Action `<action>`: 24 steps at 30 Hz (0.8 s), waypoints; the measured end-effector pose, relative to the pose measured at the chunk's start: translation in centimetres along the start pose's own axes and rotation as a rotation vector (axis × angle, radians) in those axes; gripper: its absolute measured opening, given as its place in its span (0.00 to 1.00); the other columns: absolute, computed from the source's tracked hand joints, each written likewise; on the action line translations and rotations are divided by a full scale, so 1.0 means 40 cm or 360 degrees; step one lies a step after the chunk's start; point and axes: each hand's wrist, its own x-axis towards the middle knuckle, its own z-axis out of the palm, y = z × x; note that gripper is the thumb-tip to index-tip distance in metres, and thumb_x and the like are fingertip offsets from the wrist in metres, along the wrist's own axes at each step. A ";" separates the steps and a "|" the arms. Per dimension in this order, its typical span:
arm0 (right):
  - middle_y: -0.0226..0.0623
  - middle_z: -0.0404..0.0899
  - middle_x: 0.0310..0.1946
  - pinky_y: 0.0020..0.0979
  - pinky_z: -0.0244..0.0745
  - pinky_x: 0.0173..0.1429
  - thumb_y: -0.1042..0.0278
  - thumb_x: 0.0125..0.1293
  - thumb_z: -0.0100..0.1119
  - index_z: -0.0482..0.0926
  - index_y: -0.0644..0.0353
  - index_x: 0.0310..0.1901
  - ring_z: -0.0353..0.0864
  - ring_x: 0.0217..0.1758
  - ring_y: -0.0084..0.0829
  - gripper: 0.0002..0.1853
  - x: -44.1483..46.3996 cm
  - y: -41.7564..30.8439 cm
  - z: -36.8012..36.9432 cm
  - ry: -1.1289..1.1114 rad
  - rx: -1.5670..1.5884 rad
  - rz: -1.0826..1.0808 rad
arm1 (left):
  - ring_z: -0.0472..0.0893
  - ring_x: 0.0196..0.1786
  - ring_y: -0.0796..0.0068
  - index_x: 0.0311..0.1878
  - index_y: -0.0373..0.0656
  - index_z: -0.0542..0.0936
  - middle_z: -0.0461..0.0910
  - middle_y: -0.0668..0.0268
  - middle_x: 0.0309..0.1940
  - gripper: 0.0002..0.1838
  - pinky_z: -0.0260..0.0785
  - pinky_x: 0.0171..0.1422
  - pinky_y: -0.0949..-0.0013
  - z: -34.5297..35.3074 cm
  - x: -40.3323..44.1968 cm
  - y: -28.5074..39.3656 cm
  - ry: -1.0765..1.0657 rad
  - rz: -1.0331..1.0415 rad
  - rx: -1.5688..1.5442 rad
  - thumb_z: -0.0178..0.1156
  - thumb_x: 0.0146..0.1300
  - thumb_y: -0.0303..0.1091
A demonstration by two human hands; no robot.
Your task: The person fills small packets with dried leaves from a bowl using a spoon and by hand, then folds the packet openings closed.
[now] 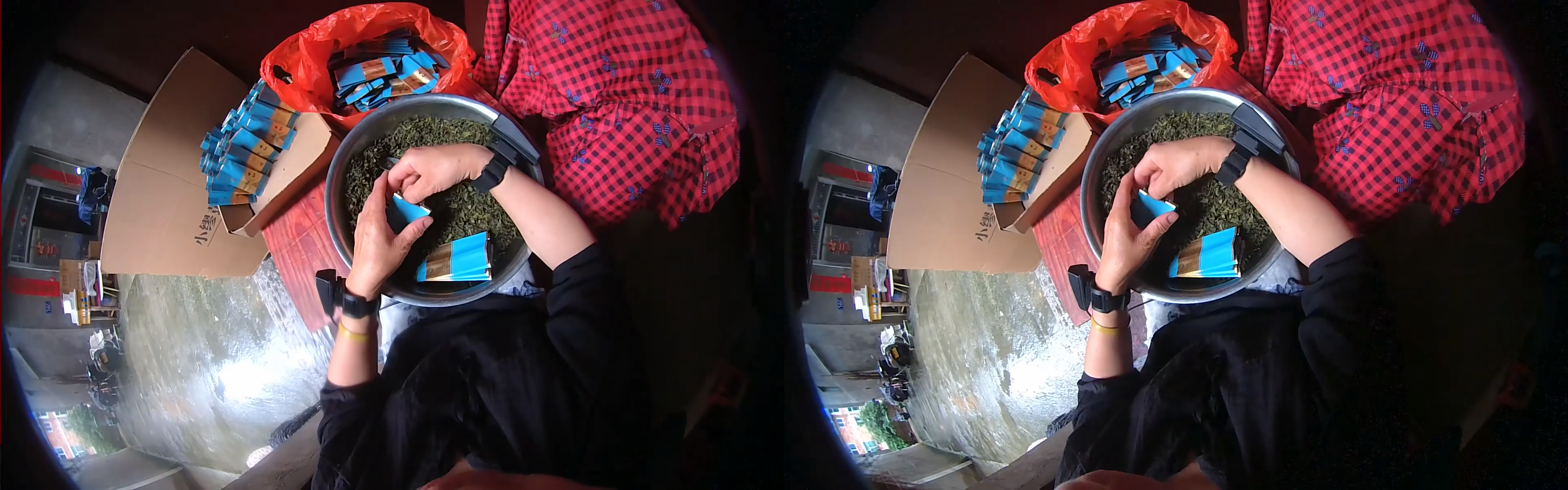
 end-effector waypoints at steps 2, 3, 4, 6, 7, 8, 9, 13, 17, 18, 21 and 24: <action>0.27 0.76 0.22 0.24 0.69 0.34 0.73 0.58 0.57 0.79 0.67 0.35 0.74 0.29 0.17 0.07 0.002 -0.001 0.009 0.0008 -0.0027 -0.0007 | 0.75 0.60 0.54 0.69 0.30 0.60 0.75 0.46 0.56 0.48 0.66 0.64 0.60 0.004 -0.001 -0.003 0.0023 0.0021 0.0025 0.75 0.51 0.40; 0.24 0.73 0.20 0.23 0.64 0.29 0.73 0.59 0.57 0.78 0.66 0.34 0.68 0.25 0.14 0.06 0.002 -0.001 0.012 0.0015 -0.0056 -0.0016 | 0.76 0.58 0.48 0.68 0.30 0.60 0.75 0.45 0.55 0.48 0.68 0.62 0.57 0.005 -0.001 -0.001 0.0049 0.0043 0.0050 0.75 0.49 0.40; 0.24 0.73 0.20 0.23 0.64 0.29 0.73 0.59 0.57 0.78 0.66 0.34 0.68 0.25 0.14 0.06 0.007 0.008 0.013 0.0016 -0.0058 -0.0015 | 0.76 0.58 0.48 0.68 0.30 0.60 0.75 0.45 0.55 0.48 0.68 0.62 0.57 0.004 -0.001 0.004 0.0050 0.0044 0.0049 0.75 0.49 0.40; 0.34 0.80 0.24 0.27 0.76 0.31 0.71 0.58 0.57 0.79 0.67 0.34 0.81 0.28 0.24 0.08 0.018 0.025 0.020 -0.0050 -0.0023 0.0031 | 0.74 0.60 0.48 0.69 0.30 0.59 0.74 0.45 0.57 0.48 0.67 0.63 0.57 -0.001 -0.005 0.017 -0.0002 0.0052 0.0151 0.74 0.50 0.41; 0.34 0.80 0.24 0.27 0.76 0.31 0.71 0.58 0.57 0.79 0.67 0.34 0.81 0.28 0.24 0.08 0.021 0.026 0.026 -0.0049 -0.0023 0.0032 | 0.74 0.60 0.48 0.69 0.30 0.59 0.74 0.45 0.57 0.48 0.67 0.63 0.57 0.000 -0.005 0.017 -0.0003 0.0052 0.0149 0.74 0.50 0.41; 0.35 0.80 0.24 0.27 0.76 0.30 0.70 0.59 0.58 0.79 0.67 0.34 0.81 0.27 0.24 0.08 0.025 0.025 0.038 -0.0022 -0.0049 0.0104 | 0.74 0.60 0.48 0.69 0.30 0.59 0.73 0.45 0.57 0.48 0.66 0.64 0.56 0.002 -0.006 0.017 -0.0008 0.0112 0.0225 0.74 0.50 0.41; 0.36 0.80 0.24 0.28 0.77 0.29 0.69 0.59 0.58 0.79 0.67 0.34 0.81 0.25 0.25 0.09 0.028 0.021 0.045 0.0004 -0.0077 0.0174 | 0.74 0.60 0.48 0.69 0.31 0.58 0.73 0.45 0.58 0.48 0.65 0.64 0.56 0.004 -0.006 0.018 -0.0012 0.0172 0.0300 0.73 0.51 0.42; 0.35 0.81 0.25 0.28 0.77 0.29 0.68 0.61 0.57 0.79 0.68 0.36 0.81 0.24 0.25 0.10 0.037 0.046 0.046 0.0165 -0.0125 0.0095 | 0.76 0.59 0.50 0.70 0.30 0.58 0.75 0.44 0.56 0.48 0.68 0.63 0.59 0.009 -0.009 0.013 0.0168 0.0133 0.0370 0.74 0.51 0.39; 0.35 0.81 0.23 0.30 0.74 0.31 0.72 0.59 0.57 0.79 0.68 0.32 0.79 0.26 0.24 0.07 0.024 0.031 0.041 0.0255 0.0139 0.0149 | 0.77 0.59 0.51 0.68 0.32 0.63 0.76 0.45 0.55 0.43 0.69 0.62 0.59 0.008 -0.012 0.013 0.0194 0.0064 0.0315 0.73 0.52 0.38; 0.35 0.81 0.23 0.30 0.74 0.31 0.72 0.59 0.57 0.78 0.68 0.32 0.80 0.26 0.24 0.07 0.021 0.026 0.040 0.0208 0.0099 0.0172 | 0.78 0.58 0.52 0.67 0.33 0.65 0.77 0.46 0.55 0.41 0.69 0.62 0.60 0.007 -0.012 0.012 0.0174 0.0085 0.0341 0.73 0.53 0.37; 0.38 0.82 0.24 0.33 0.74 0.32 0.74 0.58 0.56 0.78 0.68 0.32 0.81 0.26 0.28 0.06 0.027 0.025 0.041 0.0163 -0.0068 0.0181 | 0.79 0.57 0.54 0.66 0.33 0.66 0.78 0.47 0.53 0.39 0.70 0.61 0.62 0.001 -0.005 0.018 0.0101 -0.0005 0.0244 0.73 0.53 0.36; 0.39 0.82 0.23 0.33 0.74 0.31 0.75 0.57 0.55 0.78 0.68 0.32 0.82 0.26 0.30 0.06 0.031 0.021 0.042 0.0233 -0.0212 0.0170 | 0.80 0.56 0.57 0.66 0.32 0.67 0.79 0.47 0.52 0.38 0.70 0.60 0.64 0.002 0.000 0.009 0.0144 -0.0032 0.0195 0.72 0.54 0.36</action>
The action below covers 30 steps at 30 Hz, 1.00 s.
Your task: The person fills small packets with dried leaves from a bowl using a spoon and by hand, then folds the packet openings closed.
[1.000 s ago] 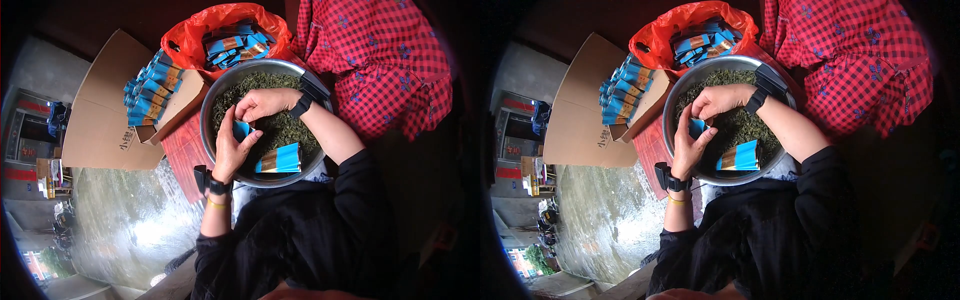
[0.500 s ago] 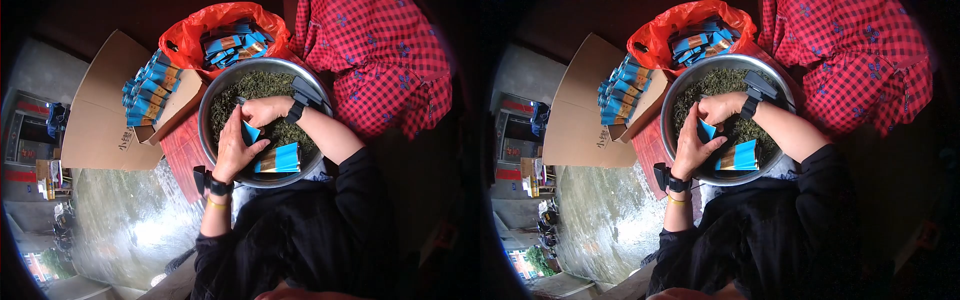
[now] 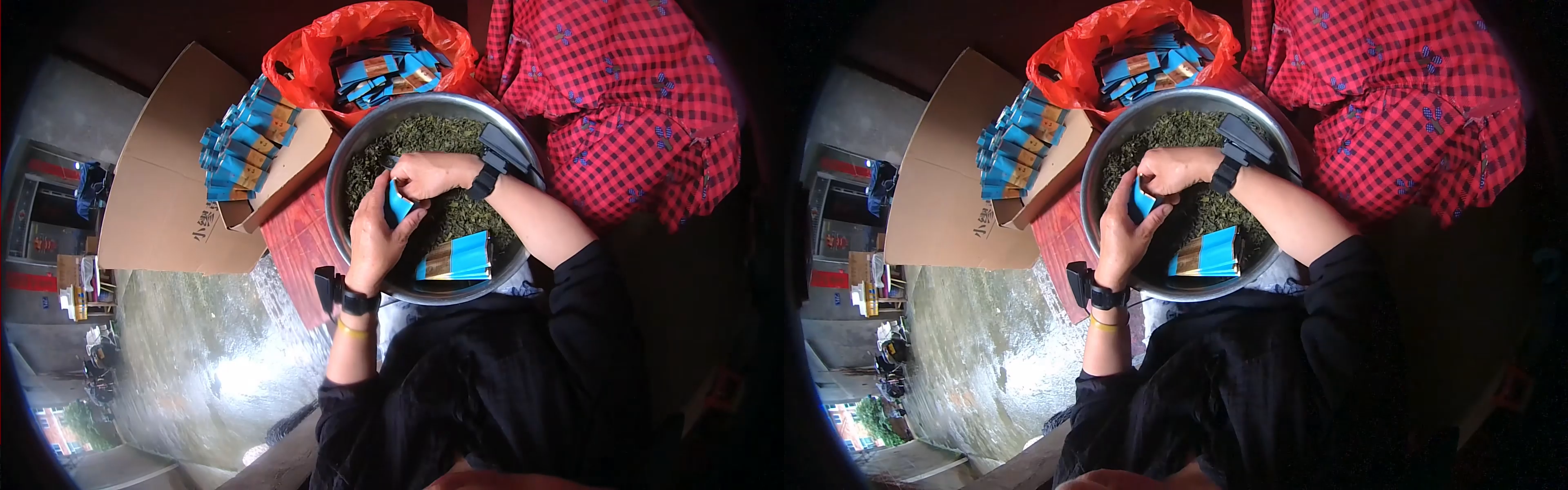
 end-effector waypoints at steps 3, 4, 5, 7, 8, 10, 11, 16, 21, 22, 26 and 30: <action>0.40 0.81 0.22 0.33 0.74 0.30 0.75 0.57 0.55 0.79 0.69 0.32 0.82 0.25 0.32 0.06 0.001 -0.007 -0.004 0.0098 -0.0080 -0.0011 | 0.80 0.53 0.50 0.64 0.33 0.69 0.79 0.47 0.50 0.38 0.71 0.56 0.59 0.009 0.001 -0.019 0.0048 0.0048 -0.0116 0.72 0.53 0.40; 0.40 0.81 0.22 0.32 0.74 0.29 0.75 0.56 0.55 0.78 0.69 0.31 0.81 0.24 0.30 0.06 -0.005 -0.016 -0.008 0.0065 -0.0045 0.0010 | 0.80 0.53 0.51 0.63 0.33 0.69 0.79 0.47 0.51 0.37 0.71 0.57 0.59 0.008 0.001 -0.020 0.0046 0.0046 -0.0151 0.72 0.53 0.40; 0.40 0.81 0.21 0.31 0.74 0.28 0.76 0.56 0.55 0.78 0.69 0.31 0.81 0.23 0.29 0.05 -0.009 -0.021 -0.010 0.0034 -0.0009 0.0031 | 0.80 0.53 0.51 0.63 0.33 0.69 0.79 0.47 0.51 0.37 0.71 0.57 0.59 0.008 0.000 -0.019 0.0041 0.0047 -0.0151 0.72 0.53 0.40; 0.39 0.81 0.21 0.30 0.73 0.28 0.75 0.57 0.56 0.79 0.68 0.31 0.81 0.23 0.28 0.05 -0.011 -0.022 -0.013 0.0032 -0.0023 0.0031 | 0.80 0.53 0.52 0.62 0.33 0.71 0.80 0.48 0.50 0.35 0.72 0.56 0.61 0.006 -0.002 -0.016 0.0052 -0.0031 -0.0188 0.73 0.53 0.40; 0.38 0.81 0.20 0.29 0.73 0.27 0.74 0.58 0.56 0.79 0.67 0.30 0.81 0.22 0.26 0.05 -0.010 -0.022 -0.015 0.0025 -0.0041 0.0027 | 0.80 0.53 0.52 0.62 0.33 0.71 0.80 0.48 0.50 0.35 0.72 0.56 0.61 0.004 -0.002 -0.015 0.0051 -0.0030 -0.0187 0.73 0.53 0.40; 0.36 0.81 0.21 0.28 0.73 0.28 0.71 0.60 0.58 0.79 0.66 0.31 0.81 0.23 0.24 0.06 -0.013 -0.021 -0.027 0.0059 0.0022 0.0028 | 0.82 0.48 0.57 0.59 0.34 0.73 0.81 0.50 0.46 0.32 0.72 0.54 0.63 0.000 -0.002 -0.014 0.0067 -0.0125 -0.0208 0.72 0.54 0.39; 0.34 0.81 0.21 0.27 0.73 0.28 0.68 0.62 0.60 0.79 0.65 0.31 0.80 0.23 0.23 0.08 -0.016 -0.017 -0.035 0.0092 0.0087 0.0031 | 0.82 0.48 0.57 0.59 0.34 0.73 0.81 0.50 0.46 0.32 0.72 0.54 0.63 -0.004 -0.002 -0.010 0.0069 -0.0126 -0.0207 0.72 0.54 0.39; 0.29 0.82 0.24 0.29 0.75 0.38 0.59 0.61 0.66 0.81 0.60 0.34 0.83 0.33 0.25 0.12 -0.033 0.041 -0.103 0.0462 0.0097 -0.0158 | 0.79 0.41 0.71 0.54 0.35 0.74 0.81 0.59 0.38 0.27 0.72 0.50 0.69 -0.021 0.000 0.006 0.0329 -0.0259 -0.0262 0.72 0.56 0.39; 0.33 0.83 0.32 0.44 0.73 0.47 0.53 0.51 0.64 0.84 0.49 0.28 0.82 0.42 0.40 0.10 -0.023 0.079 -0.070 0.0512 -0.1002 0.0417 | 0.78 0.42 0.72 0.55 0.35 0.74 0.81 0.61 0.40 0.28 0.71 0.50 0.70 -0.017 -0.002 0.000 0.0357 -0.0280 -0.0333 0.72 0.56 0.39; 0.33 0.82 0.32 0.44 0.72 0.49 0.55 0.50 0.64 0.84 0.49 0.27 0.81 0.44 0.39 0.09 -0.018 0.075 -0.060 0.0475 -0.1180 0.0364 | 0.78 0.42 0.72 0.56 0.35 0.73 0.80 0.61 0.41 0.28 0.71 0.50 0.70 -0.016 0.000 -0.002 0.0388 -0.0260 -0.0360 0.72 0.56 0.39; 0.35 0.81 0.31 0.44 0.70 0.50 0.56 0.49 0.62 0.83 0.51 0.24 0.80 0.46 0.39 0.09 0.002 0.086 -0.040 0.0509 -0.1241 0.0327 | 0.78 0.44 0.72 0.57 0.34 0.73 0.80 0.60 0.42 0.30 0.71 0.52 0.69 -0.017 0.001 -0.017 0.0386 -0.0274 -0.0319 0.73 0.56 0.39; 0.36 0.82 0.32 0.44 0.70 0.50 0.57 0.52 0.61 0.82 0.52 0.23 0.79 0.46 0.40 0.10 0.001 0.078 -0.030 0.0547 -0.1153 0.0307 | 0.78 0.45 0.71 0.57 0.34 0.72 0.80 0.59 0.42 0.31 0.71 0.53 0.69 -0.021 0.000 -0.008 0.0351 -0.0303 -0.0293 0.73 0.56 0.40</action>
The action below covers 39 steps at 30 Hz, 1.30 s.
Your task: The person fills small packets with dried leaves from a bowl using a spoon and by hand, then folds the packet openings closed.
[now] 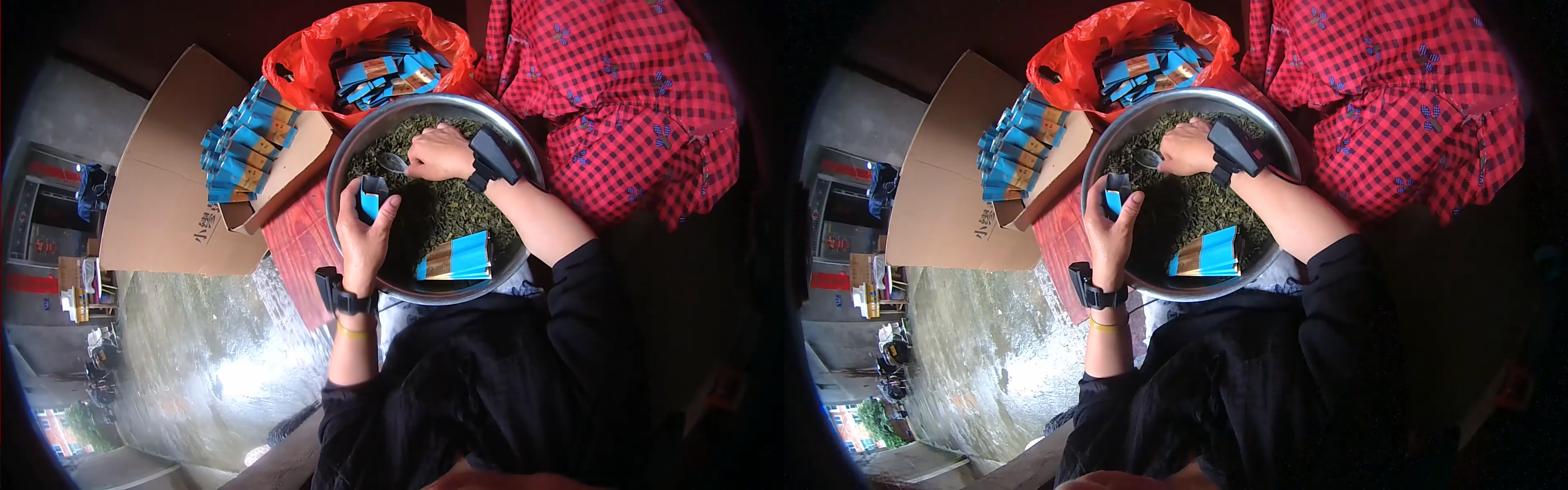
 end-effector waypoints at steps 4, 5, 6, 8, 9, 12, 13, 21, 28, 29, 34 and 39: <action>0.37 0.82 0.33 0.45 0.70 0.50 0.55 0.52 0.62 0.82 0.52 0.25 0.81 0.43 0.42 0.10 -0.002 -0.005 0.009 0.0094 -0.0189 -0.0165 | 0.78 0.45 0.70 0.58 0.34 0.72 0.80 0.59 0.43 0.31 0.70 0.53 0.68 0.000 0.002 -0.001 -0.0001 0.0039 0.0016 0.73 0.56 0.40; 0.37 0.83 0.32 0.45 0.70 0.49 0.55 0.52 0.62 0.82 0.52 0.27 0.81 0.42 0.43 0.10 0.005 -0.006 0.008 0.0026 -0.0130 -0.0074 | 0.78 0.46 0.70 0.58 0.34 0.72 0.80 0.59 0.43 0.31 0.70 0.54 0.68 -0.001 0.003 -0.001 -0.0021 0.0017 0.0015 0.73 0.56 0.40; 0.37 0.83 0.31 0.45 0.71 0.47 0.55 0.52 0.63 0.82 0.52 0.29 0.82 0.40 0.44 0.10 0.008 -0.011 0.003 -0.0044 -0.0071 0.0015 | 0.78 0.46 0.70 0.58 0.34 0.72 0.80 0.59 0.43 0.31 0.70 0.54 0.68 -0.001 0.002 -0.001 -0.0019 0.0018 0.0017 0.73 0.56 0.40; 0.38 0.83 0.29 0.46 0.73 0.45 0.57 0.53 0.63 0.81 0.52 0.31 0.83 0.39 0.44 0.09 -0.005 -0.005 -0.016 0.0067 0.0110 0.0023 | 0.78 0.46 0.70 0.58 0.34 0.72 0.80 0.59 0.44 0.31 0.70 0.54 0.69 0.000 -0.001 0.000 0.0010 0.0010 -0.0005 0.73 0.56 0.40; 0.38 0.83 0.30 0.46 0.74 0.45 0.59 0.53 0.62 0.81 0.53 0.33 0.83 0.40 0.44 0.09 -0.008 -0.004 -0.026 0.0092 0.0185 0.0104 | 0.78 0.46 0.70 0.58 0.34 0.72 0.80 0.59 0.44 0.31 0.70 0.54 0.69 -0.001 0.000 -0.001 0.0011 0.0010 -0.0004 0.73 0.56 0.40; 0.39 0.84 0.30 0.45 0.75 0.45 0.63 0.51 0.60 0.82 0.52 0.31 0.84 0.40 0.44 0.06 -0.004 0.004 -0.039 0.0156 0.0334 0.0229 | 0.78 0.46 0.70 0.58 0.34 0.72 0.80 0.59 0.43 0.30 0.70 0.54 0.69 0.000 0.001 -0.003 0.0002 0.0004 -0.0006 0.72 0.56 0.39; 0.38 0.84 0.31 0.45 0.76 0.46 0.62 0.53 0.60 0.82 0.52 0.31 0.84 0.40 0.44 0.07 -0.002 0.008 -0.039 0.0264 0.0480 0.0201 | 0.78 0.45 0.71 0.58 0.34 0.72 0.80 0.60 0.43 0.30 0.70 0.53 0.69 0.001 0.001 -0.002 0.0006 0.0000 -0.0017 0.72 0.56 0.39; 0.39 0.84 0.32 0.34 0.77 0.44 0.61 0.63 0.60 0.81 0.61 0.42 0.85 0.38 0.35 0.12 0.024 -0.029 -0.006 0.0378 0.0983 -0.0196 | 0.77 0.44 0.73 0.57 0.35 0.73 0.80 0.61 0.42 0.30 0.70 0.52 0.70 0.001 0.004 0.003 0.0013 0.0000 0.0045 0.72 0.56 0.40; 0.43 0.83 0.39 0.43 0.76 0.47 0.58 0.68 0.53 0.80 0.56 0.43 0.82 0.45 0.45 0.12 0.021 -0.006 -0.031 0.0854 0.0530 -0.0012 | 0.78 0.42 0.71 0.56 0.36 0.74 0.81 0.61 0.39 0.29 0.71 0.50 0.69 -0.001 0.004 0.000 0.0007 0.0023 0.0059 0.72 0.56 0.40; 0.42 0.83 0.40 0.44 0.75 0.48 0.57 0.68 0.53 0.80 0.54 0.44 0.81 0.46 0.44 0.13 0.028 0.008 -0.025 0.0948 0.0519 -0.0045 | 0.78 0.41 0.71 0.56 0.36 0.74 0.81 0.61 0.39 0.29 0.71 0.50 0.69 -0.001 0.004 -0.003 0.0020 0.0041 0.0072 0.72 0.56 0.41; 0.44 0.82 0.40 0.45 0.75 0.50 0.55 0.68 0.50 0.81 0.54 0.45 0.81 0.46 0.46 0.15 0.037 0.007 0.019 0.0474 0.0580 -0.0093 | 0.78 0.41 0.72 0.56 0.35 0.74 0.81 0.61 0.39 0.30 0.71 0.50 0.69 0.001 0.005 -0.002 0.0011 0.0016 0.0037 0.72 0.56 0.41; 0.38 0.85 0.30 0.39 0.76 0.48 0.55 0.68 0.49 0.81 0.59 0.41 0.84 0.39 0.38 0.16 0.054 0.008 0.007 0.0316 0.1041 0.0069 | 0.78 0.42 0.72 0.57 0.35 0.74 0.80 0.61 0.40 0.30 0.71 0.50 0.70 -0.001 0.004 -0.004 0.0028 0.0030 0.0064 0.73 0.56 0.41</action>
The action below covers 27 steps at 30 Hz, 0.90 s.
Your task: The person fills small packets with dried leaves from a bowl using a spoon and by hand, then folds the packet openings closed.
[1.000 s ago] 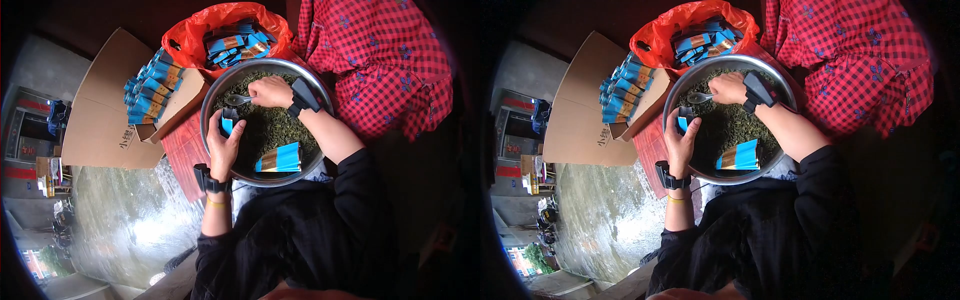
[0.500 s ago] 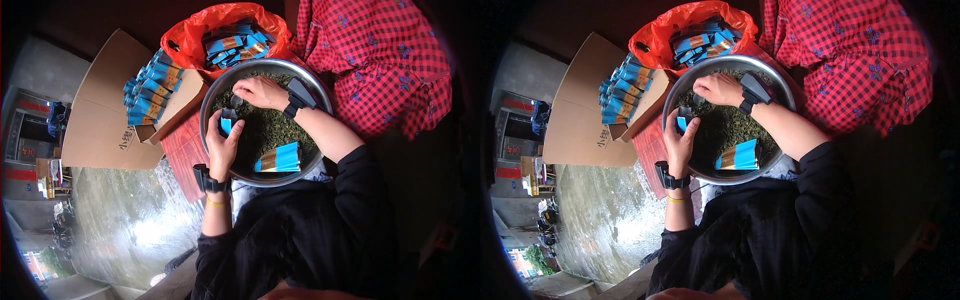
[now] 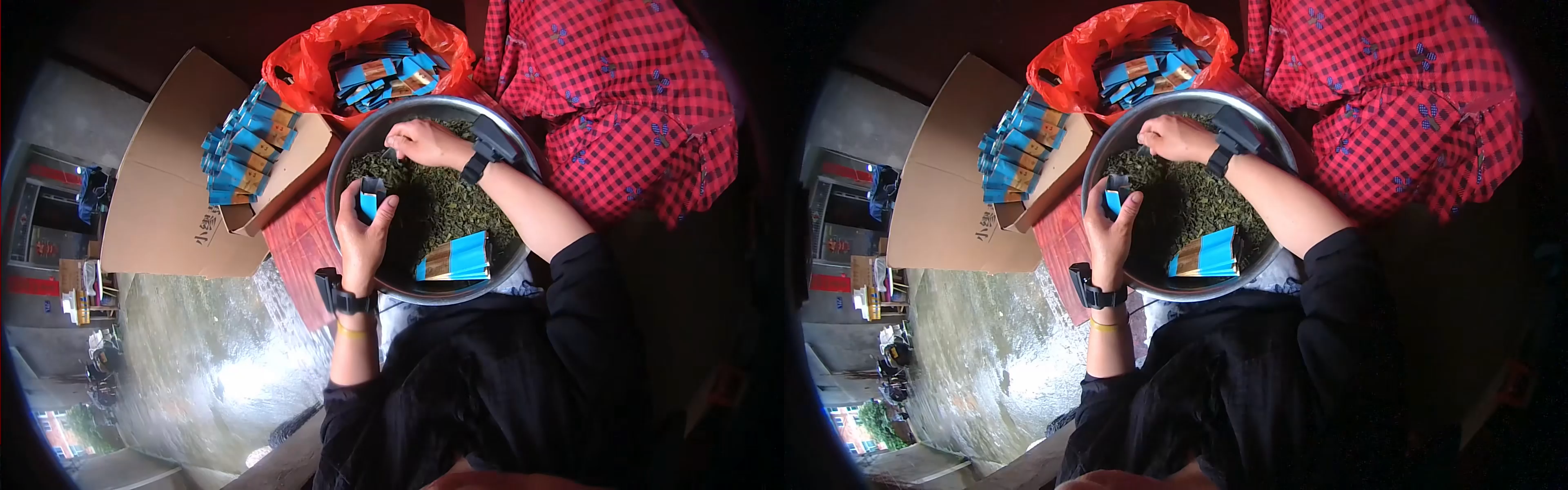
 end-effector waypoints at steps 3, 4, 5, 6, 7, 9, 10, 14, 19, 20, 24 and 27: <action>0.37 0.84 0.27 0.36 0.76 0.47 0.56 0.68 0.49 0.81 0.64 0.39 0.85 0.38 0.33 0.18 -0.003 -0.005 -0.020 -0.0133 0.0121 0.0020 | 0.78 0.42 0.72 0.57 0.34 0.73 0.80 0.61 0.40 0.30 0.71 0.50 0.70 -0.001 0.002 0.005 -0.0031 -0.0042 0.0003 0.73 0.56 0.41; 0.35 0.84 0.25 0.34 0.76 0.46 0.56 0.70 0.48 0.82 0.64 0.38 0.85 0.36 0.30 0.19 -0.003 -0.008 -0.023 -0.0150 0.0122 0.0010 | 0.78 0.42 0.72 0.57 0.34 0.73 0.80 0.61 0.41 0.30 0.71 0.50 0.70 0.000 0.002 0.003 -0.0031 -0.0053 -0.0015 0.73 0.56 0.40; 0.35 0.84 0.25 0.34 0.76 0.46 0.56 0.70 0.48 0.82 0.64 0.38 0.85 0.36 0.30 0.19 -0.004 -0.010 -0.025 -0.0151 0.0123 0.0011 | 0.78 0.42 0.72 0.57 0.34 0.73 0.80 0.60 0.41 0.30 0.71 0.50 0.70 0.000 0.002 0.001 -0.0031 -0.0064 -0.0031 0.73 0.56 0.40; 0.35 0.83 0.24 0.31 0.75 0.40 0.57 0.72 0.47 0.81 0.65 0.37 0.82 0.32 0.27 0.19 -0.005 -0.018 -0.030 -0.0169 0.0196 0.0049 | 0.78 0.42 0.72 0.57 0.34 0.73 0.80 0.60 0.41 0.30 0.71 0.50 0.70 0.002 0.001 -0.001 -0.0031 -0.0065 -0.0032 0.73 0.56 0.40; 0.34 0.82 0.23 0.28 0.74 0.34 0.57 0.74 0.46 0.80 0.65 0.37 0.80 0.27 0.23 0.19 -0.006 -0.025 -0.034 -0.0187 0.0268 0.0086 | 0.78 0.42 0.72 0.57 0.34 0.73 0.80 0.60 0.41 0.31 0.71 0.51 0.70 0.003 0.002 -0.002 -0.0017 -0.0050 -0.0054 0.73 0.56 0.40; 0.32 0.79 0.21 0.25 0.72 0.32 0.56 0.74 0.46 0.80 0.64 0.35 0.78 0.25 0.21 0.20 -0.008 -0.033 -0.041 -0.0086 0.0315 0.0053 | 0.78 0.42 0.71 0.58 0.34 0.73 0.80 0.60 0.41 0.31 0.71 0.51 0.70 0.004 0.002 -0.010 0.0003 -0.0037 -0.0073 0.73 0.56 0.41; 0.30 0.77 0.19 0.23 0.71 0.30 0.55 0.74 0.46 0.79 0.63 0.34 0.76 0.23 0.18 0.20 -0.007 -0.037 -0.044 0.0016 0.0362 0.0021 | 0.78 0.43 0.70 0.58 0.34 0.73 0.80 0.60 0.41 0.31 0.71 0.51 0.69 0.004 0.002 -0.016 0.0014 -0.0031 -0.0057 0.73 0.56 0.41; 0.25 0.73 0.18 0.21 0.69 0.29 0.56 0.75 0.47 0.77 0.61 0.31 0.73 0.21 0.16 0.19 -0.025 -0.082 -0.053 0.0312 0.0677 -0.0118 | 0.79 0.44 0.68 0.58 0.34 0.73 0.81 0.57 0.42 0.32 0.71 0.52 0.68 0.004 0.002 -0.016 -0.0008 -0.0068 -0.0042 0.73 0.55 0.42; 0.30 0.79 0.24 0.26 0.72 0.31 0.60 0.71 0.51 0.78 0.62 0.33 0.78 0.25 0.22 0.15 -0.072 -0.152 -0.027 0.0413 0.0405 -0.0484 | 0.80 0.45 0.66 0.58 0.35 0.72 0.81 0.55 0.43 0.33 0.71 0.53 0.67 0.002 0.000 -0.001 0.0006 -0.0082 0.0030 0.73 0.55 0.42; 0.32 0.80 0.24 0.31 0.73 0.34 0.60 0.69 0.54 0.79 0.60 0.33 0.80 0.27 0.28 0.13 -0.067 -0.147 -0.018 0.0549 0.0136 -0.0805 | 0.80 0.45 0.65 0.59 0.35 0.72 0.81 0.54 0.43 0.33 0.71 0.53 0.66 0.003 -0.001 0.000 0.0007 -0.0086 0.0052 0.73 0.55 0.42; 0.34 0.78 0.25 0.36 0.71 0.37 0.65 0.63 0.59 0.79 0.59 0.33 0.78 0.29 0.38 0.07 -0.088 -0.166 -0.023 0.0689 -0.0292 -0.1258 | 0.79 0.46 0.65 0.59 0.35 0.72 0.81 0.54 0.44 0.33 0.71 0.53 0.66 0.005 0.003 -0.007 -0.0039 -0.0018 -0.0039 0.73 0.55 0.42; 0.35 0.79 0.26 0.35 0.71 0.36 0.67 0.63 0.58 0.78 0.59 0.33 0.79 0.29 0.37 0.06 -0.083 -0.163 -0.041 0.0817 -0.0353 -0.1410 | 0.79 0.46 0.66 0.59 0.34 0.72 0.81 0.55 0.43 0.33 0.71 0.53 0.67 0.005 0.002 -0.004 0.0014 0.0024 0.0020 0.73 0.55 0.42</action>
